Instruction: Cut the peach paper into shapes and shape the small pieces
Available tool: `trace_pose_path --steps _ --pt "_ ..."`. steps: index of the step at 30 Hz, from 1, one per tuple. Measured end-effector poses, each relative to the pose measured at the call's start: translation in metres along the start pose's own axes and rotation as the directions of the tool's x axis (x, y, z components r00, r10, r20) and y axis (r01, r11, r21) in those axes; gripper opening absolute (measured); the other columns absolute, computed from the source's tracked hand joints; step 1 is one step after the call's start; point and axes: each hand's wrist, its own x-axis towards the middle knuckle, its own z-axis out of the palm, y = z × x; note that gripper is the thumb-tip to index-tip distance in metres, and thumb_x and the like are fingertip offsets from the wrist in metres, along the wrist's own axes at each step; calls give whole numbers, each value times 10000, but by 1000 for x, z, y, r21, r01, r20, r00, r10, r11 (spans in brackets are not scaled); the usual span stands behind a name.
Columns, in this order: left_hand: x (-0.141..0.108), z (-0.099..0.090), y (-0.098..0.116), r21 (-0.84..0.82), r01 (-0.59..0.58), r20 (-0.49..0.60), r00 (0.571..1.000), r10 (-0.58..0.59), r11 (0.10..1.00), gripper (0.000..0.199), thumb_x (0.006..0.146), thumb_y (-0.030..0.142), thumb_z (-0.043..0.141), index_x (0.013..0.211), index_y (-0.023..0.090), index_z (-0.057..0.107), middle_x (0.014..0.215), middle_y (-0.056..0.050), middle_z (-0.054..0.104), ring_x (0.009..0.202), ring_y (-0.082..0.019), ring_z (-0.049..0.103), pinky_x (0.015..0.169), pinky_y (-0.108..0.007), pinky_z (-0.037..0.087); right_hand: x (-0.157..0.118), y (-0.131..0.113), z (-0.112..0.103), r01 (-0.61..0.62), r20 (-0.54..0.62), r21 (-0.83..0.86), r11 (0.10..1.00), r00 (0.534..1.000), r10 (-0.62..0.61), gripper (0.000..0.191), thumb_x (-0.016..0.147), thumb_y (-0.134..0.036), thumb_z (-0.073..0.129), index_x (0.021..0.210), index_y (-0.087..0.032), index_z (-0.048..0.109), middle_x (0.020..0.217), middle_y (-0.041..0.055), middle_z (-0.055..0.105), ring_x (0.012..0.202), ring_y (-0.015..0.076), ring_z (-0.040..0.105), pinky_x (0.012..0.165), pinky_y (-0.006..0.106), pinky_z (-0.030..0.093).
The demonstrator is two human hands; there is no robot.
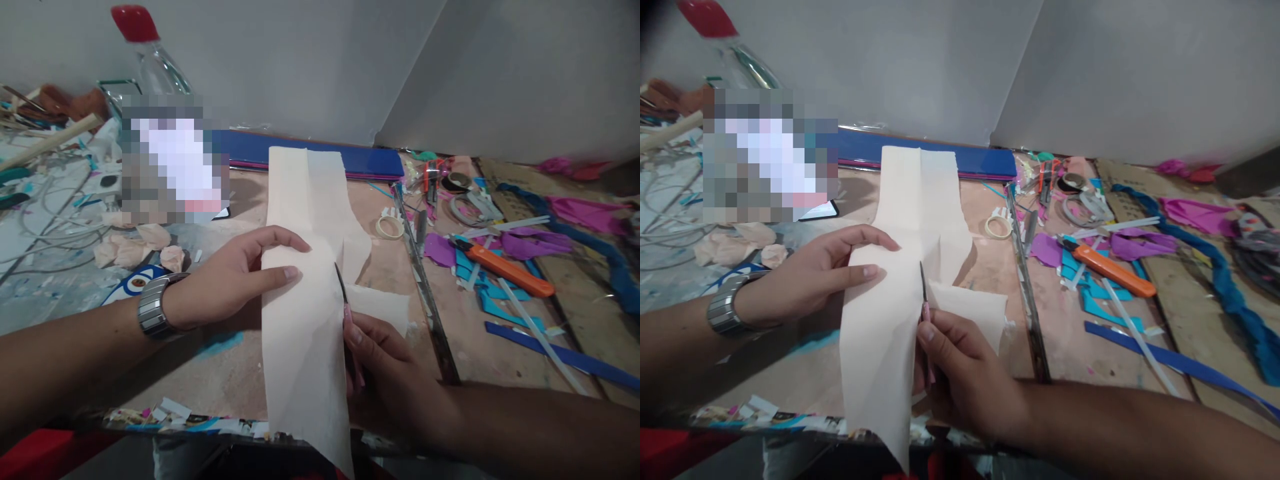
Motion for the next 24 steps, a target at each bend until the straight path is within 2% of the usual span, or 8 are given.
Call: trace_pose_path --steps 4,11,16,20,24 --pt "1 0 -1 -80 4 -65 998 -9 997 331 885 345 771 1180 255 651 1077 -5 641 812 -105 591 693 -222 493 2 2 0 34 24 -2 999 999 -34 456 945 -475 690 652 -152 555 554 -13 576 496 60 459 507 202 263" --pt "0 -1 0 19 28 -45 999 -27 999 332 865 351 791 1163 269 668 1006 7 639 779 -105 576 666 -225 469 4 5 -4 93 65 16 996 993 -94 414 968 -451 663 693 -152 584 594 2 614 527 75 514 534 204 330" --pt "0 -1 0 7 28 -41 999 -28 1000 332 867 338 785 1167 259 668 996 0 640 782 -114 583 669 -230 472 2 5 -4 51 27 -3 999 998 -51 429 951 -507 666 724 -150 598 563 -10 589 483 75 481 499 207 309" --pt "0 0 0 -34 10 -67 998 -13 999 288 887 322 761 1151 250 671 997 -1 636 744 -100 558 641 -218 454 3 4 -2 60 -18 -48 997 998 -60 440 954 -528 656 735 -151 594 548 -19 577 473 61 437 491 205 265" --pt "1 0 0 -39 6 -58 998 -8 999 261 900 300 743 1145 247 670 977 -4 640 741 -107 568 646 -222 458 4 3 -2 57 -5 -81 995 998 -58 429 960 -540 645 779 -153 606 544 -27 570 472 54 415 489 210 233"
